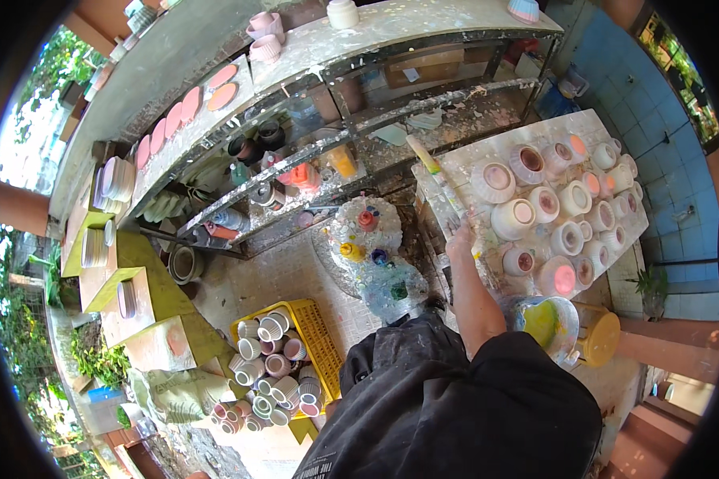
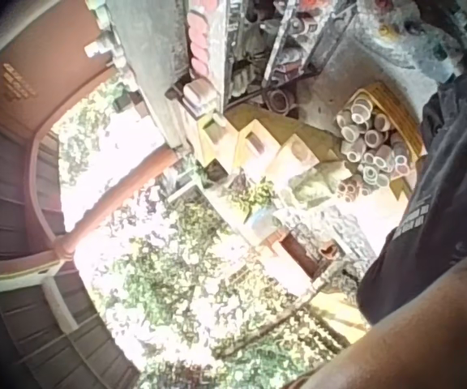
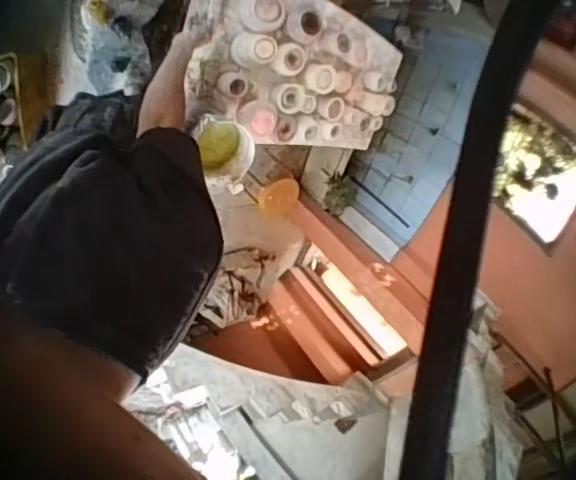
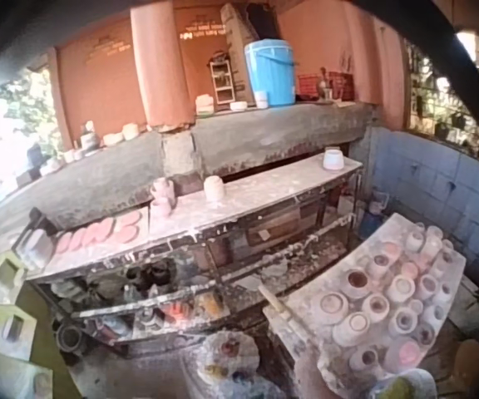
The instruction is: The recorder prepares a plaster mixture with color pigments and pours it into various circular molds.
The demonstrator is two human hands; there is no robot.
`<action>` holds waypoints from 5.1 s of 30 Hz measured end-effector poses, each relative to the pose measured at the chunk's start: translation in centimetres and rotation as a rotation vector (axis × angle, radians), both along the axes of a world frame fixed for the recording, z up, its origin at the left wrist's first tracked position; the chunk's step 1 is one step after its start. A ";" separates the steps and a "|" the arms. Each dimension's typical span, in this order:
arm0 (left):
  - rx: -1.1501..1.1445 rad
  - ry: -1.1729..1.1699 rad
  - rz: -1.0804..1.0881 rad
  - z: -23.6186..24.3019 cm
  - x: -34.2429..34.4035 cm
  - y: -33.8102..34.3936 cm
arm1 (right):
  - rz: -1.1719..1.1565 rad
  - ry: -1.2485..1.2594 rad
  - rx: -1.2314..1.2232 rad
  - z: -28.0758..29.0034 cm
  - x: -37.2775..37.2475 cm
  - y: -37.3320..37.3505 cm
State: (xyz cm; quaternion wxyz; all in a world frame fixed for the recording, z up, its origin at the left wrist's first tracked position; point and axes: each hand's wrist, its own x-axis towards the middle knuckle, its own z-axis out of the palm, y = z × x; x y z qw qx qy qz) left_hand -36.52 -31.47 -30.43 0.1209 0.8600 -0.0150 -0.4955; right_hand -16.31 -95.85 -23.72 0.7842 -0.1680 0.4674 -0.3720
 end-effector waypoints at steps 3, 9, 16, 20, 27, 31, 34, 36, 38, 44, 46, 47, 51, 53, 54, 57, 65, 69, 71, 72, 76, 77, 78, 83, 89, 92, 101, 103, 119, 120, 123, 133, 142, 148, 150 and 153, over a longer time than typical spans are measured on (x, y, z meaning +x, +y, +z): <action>-0.199 0.080 0.270 -0.5 0.5 1.2 | -0.079 -0.023 0.171 -0.8 -0.8 -0.2; -0.559 0.301 0.829 -2.2 4.2 1.1 | 0.135 0.119 0.222 4.3 -3.2 6.3; -0.757 0.616 1.322 -5.9 20.3 0.3 | 1.122 0.300 -0.363 15.0 -16.3 13.7; -0.756 0.544 0.651 -6.4 24.7 -1.1 | 1.476 0.396 -0.524 26.3 -22.7 12.9; -0.655 0.667 0.536 -4.8 26.4 -10.0 | 0.312 0.290 -0.715 31.1 -40.8 8.7; -0.516 0.015 0.037 -0.6 20.2 -17.5 | -0.146 0.776 -0.777 26.2 -41.8 5.4; -0.282 0.120 0.200 3.5 17.7 -20.7 | 0.130 0.542 -0.751 20.5 -43.7 3.6; -0.110 0.072 0.217 4.8 15.4 -21.7 | 0.347 0.502 -0.747 18.4 -44.4 2.1; -0.106 0.052 0.278 5.2 13.5 -22.1 | 0.524 0.379 -0.709 18.0 -43.8 0.7; -0.100 -0.026 0.363 7.4 3.9 -22.5 | 0.917 0.134 -1.004 15.6 -44.2 -3.6; -0.080 -0.097 0.396 7.1 0.5 -21.3 | 1.017 0.109 -1.036 16.2 -42.9 -4.4; -0.083 -0.043 0.422 6.8 -1.1 -20.5 | 1.061 0.055 -0.982 17.1 -42.3 -4.5; -0.020 -0.263 0.080 8.7 -7.5 -24.0 | 0.898 0.010 -0.880 16.3 -43.9 -3.8; -0.072 -0.242 0.157 6.6 -8.9 -20.6 | 0.603 -0.150 -0.744 15.1 -43.5 -3.7; -0.060 -0.257 0.142 4.8 -8.5 -24.4 | 0.627 -0.177 -0.752 15.6 -42.6 -3.6; -0.013 -0.250 0.002 3.4 -10.3 -19.8 | 0.404 0.108 -0.640 15.0 -43.3 -5.0; -0.013 -0.271 0.046 8.7 -9.8 -25.4 | 0.365 -0.063 -0.481 11.8 -48.8 -6.7; -0.277 -0.214 0.083 11.0 -8.5 -27.8 | 0.521 0.125 -0.637 12.6 -47.9 -6.8; -0.265 -0.125 0.369 13.5 -8.2 -30.8 | 0.568 -0.021 -0.911 14.1 -46.4 -6.1; -0.263 -0.134 0.377 12.8 -8.1 -30.2 | 0.574 -0.033 -0.911 14.3 -45.8 -5.9; -0.226 -0.182 0.171 11.1 -7.7 -30.1 | 0.952 -0.121 -0.943 15.5 -44.7 -4.9; -0.226 -0.139 0.158 11.2 -7.3 -30.4 | 0.996 -0.090 -0.977 16.0 -44.5 -4.9; -0.228 -0.093 0.140 11.1 -6.5 -30.7 | 1.035 -0.053 -1.012 16.2 -44.2 -5.0; -0.216 0.003 0.163 7.3 -2.4 -30.3 | 0.809 0.100 -0.919 20.4 -40.6 -2.4; -0.346 0.100 0.285 5.1 7.8 -34.0 | 0.716 0.395 -0.773 24.1 -37.8 0.2; -0.461 -0.110 0.104 4.8 12.1 -37.4 | 0.728 0.522 -0.748 26.5 -36.9 1.3; -0.817 -0.302 -0.268 12.6 16.0 -53.6 | 0.239 0.888 -0.769 23.4 -43.1 7.8; -0.891 -0.259 -0.467 13.0 15.8 -55.4 | 0.287 0.796 -0.617 24.0 -43.0 8.1; -1.308 -0.316 -0.683 11.7 12.3 -64.6 | 0.013 0.945 -0.740 24.6 -41.6 9.7; -1.316 -0.328 -0.700 11.5 12.5 -64.7 | 0.015 0.949 -0.690 25.0 -41.0 9.2; -1.323 -0.310 -0.735 10.6 12.4 -65.3 | 0.001 1.001 -0.659 26.9 -38.3 7.7; -1.324 -0.337 -0.750 11.1 12.6 -65.4 | 0.008 1.109 -0.660 26.5 -37.7 7.1; -1.287 -0.383 -0.736 11.7 12.4 -65.3 | 0.088 0.978 -0.617 27.3 -35.9 5.5; -1.351 -0.394 -0.778 11.8 13.2 -64.8 | 0.181 0.979 -0.635 28.4 -34.0 4.0; -1.318 -0.430 -0.803 11.3 13.8 -64.0 | 0.202 0.972 -0.629 28.5 -33.6 3.7; -1.237 -0.486 -0.850 10.6 14.8 -62.4 | 0.242 0.939 -0.607 28.0 -34.0 3.6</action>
